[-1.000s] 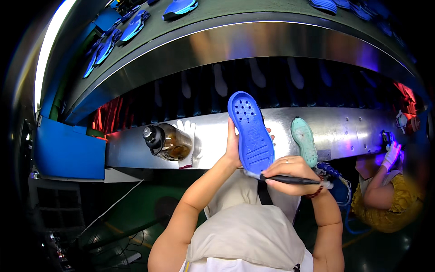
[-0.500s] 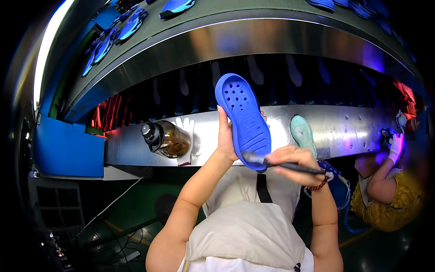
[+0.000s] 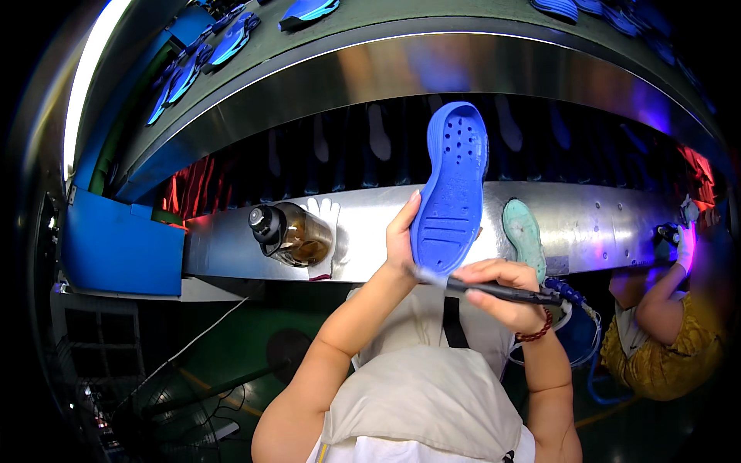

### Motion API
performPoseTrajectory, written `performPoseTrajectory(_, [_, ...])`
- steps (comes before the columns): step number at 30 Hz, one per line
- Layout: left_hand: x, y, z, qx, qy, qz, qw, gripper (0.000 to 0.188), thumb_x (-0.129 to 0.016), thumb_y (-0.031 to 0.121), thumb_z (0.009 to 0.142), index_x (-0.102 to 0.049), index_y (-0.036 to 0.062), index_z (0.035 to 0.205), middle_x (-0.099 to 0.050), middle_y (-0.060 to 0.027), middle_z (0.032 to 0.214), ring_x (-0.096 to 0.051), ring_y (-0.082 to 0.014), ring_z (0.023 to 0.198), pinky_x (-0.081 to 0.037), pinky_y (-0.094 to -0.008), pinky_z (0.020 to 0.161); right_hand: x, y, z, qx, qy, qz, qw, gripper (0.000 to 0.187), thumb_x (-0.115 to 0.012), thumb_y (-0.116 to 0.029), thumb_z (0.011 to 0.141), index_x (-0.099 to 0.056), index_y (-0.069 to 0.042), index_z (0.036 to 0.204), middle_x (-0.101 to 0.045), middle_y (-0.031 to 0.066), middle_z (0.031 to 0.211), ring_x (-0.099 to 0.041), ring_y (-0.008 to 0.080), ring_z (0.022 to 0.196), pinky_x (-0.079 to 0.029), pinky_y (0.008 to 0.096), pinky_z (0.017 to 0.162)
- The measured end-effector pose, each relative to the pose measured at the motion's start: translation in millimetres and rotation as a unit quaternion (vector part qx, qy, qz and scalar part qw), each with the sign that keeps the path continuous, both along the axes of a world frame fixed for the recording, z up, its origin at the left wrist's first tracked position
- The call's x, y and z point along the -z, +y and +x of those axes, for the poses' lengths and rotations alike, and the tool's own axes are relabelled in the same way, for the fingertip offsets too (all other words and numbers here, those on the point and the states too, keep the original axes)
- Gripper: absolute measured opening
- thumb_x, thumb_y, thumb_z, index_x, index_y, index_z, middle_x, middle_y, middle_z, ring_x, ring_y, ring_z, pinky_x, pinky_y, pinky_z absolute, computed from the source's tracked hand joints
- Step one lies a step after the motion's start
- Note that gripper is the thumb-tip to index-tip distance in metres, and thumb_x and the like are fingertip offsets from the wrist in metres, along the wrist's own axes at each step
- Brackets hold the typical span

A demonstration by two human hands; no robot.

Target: The person applies a liquid to blue shoe outsoles using a brush applicator tool and places the outsoles onto a moving conveyor belt.

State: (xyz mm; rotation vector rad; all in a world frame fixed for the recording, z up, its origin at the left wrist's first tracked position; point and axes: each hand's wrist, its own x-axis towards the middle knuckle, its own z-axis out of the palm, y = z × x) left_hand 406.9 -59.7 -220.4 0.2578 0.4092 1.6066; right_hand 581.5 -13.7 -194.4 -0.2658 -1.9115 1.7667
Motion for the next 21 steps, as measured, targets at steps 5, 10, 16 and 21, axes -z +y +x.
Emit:
performPoseTrajectory(5, [-7.7, 3.7, -5.8, -0.022, 0.011, 0.032, 0.999, 0.055, -0.031, 0.041, 0.090, -0.039, -0.0013, 0.124, -0.050, -0.0186, 0.117, -0.054, -0.0307, 0.103, -0.041, -0.0443, 0.092, -3.5, 25.3, -0.6, 0.052, -0.017, -0.020, 0.998, 0.016, -0.062, 0.003, 0.073, -0.062, 0.004, 0.089, -0.064, 0.0137, 0.092, -0.061, 0.0177, 0.084, -0.048, 0.0273, 0.076])
performPoseTrajectory(10, [-16.5, 7.4, -8.9, -0.036, 0.016, 0.040, 0.998, 0.053, -0.033, 0.038, 0.090, -0.042, -0.0034, 0.121, -0.052, -0.0188, 0.115, -0.055, -0.0298, 0.100, -0.043, -0.0412, 0.090, -10.5, 30.4, -2.6, 0.034, 0.080, 0.036, 0.996, 0.017, -0.063, 0.005, 0.068, -0.062, 0.003, 0.084, -0.064, 0.0155, 0.087, -0.063, 0.0238, 0.083, -0.049, 0.0306, 0.077])
performPoseTrajectory(16, [-19.9, 9.4, -21.4, 0.071, -0.045, 0.023, 0.996, 0.054, -0.035, 0.039, 0.089, -0.042, -0.0020, 0.123, -0.049, -0.0208, 0.119, -0.052, -0.0352, 0.104, -0.038, -0.0514, 0.091, -26.8, 19.4, -2.6, -0.150, 0.040, 0.175, 0.972, 0.018, -0.069, -0.001, 0.067, -0.064, 0.001, 0.084, -0.065, 0.0129, 0.085, -0.063, 0.0245, 0.083, -0.048, 0.0308, 0.077])
performPoseTrajectory(21, [-26.6, 11.6, -25.0, 0.165, 0.017, -0.051, 0.985, 0.045, -0.041, 0.029, 0.089, -0.044, -0.0019, 0.121, -0.053, -0.0176, 0.114, -0.056, -0.0253, 0.099, -0.044, -0.0391, 0.088, -25.0, 43.2, 5.4, -0.065, 0.020, 0.160, 0.985, 0.017, -0.067, -0.001, 0.070, -0.064, 0.000, 0.086, -0.065, 0.0142, 0.091, -0.062, 0.0258, 0.089, -0.049, 0.0323, 0.077])
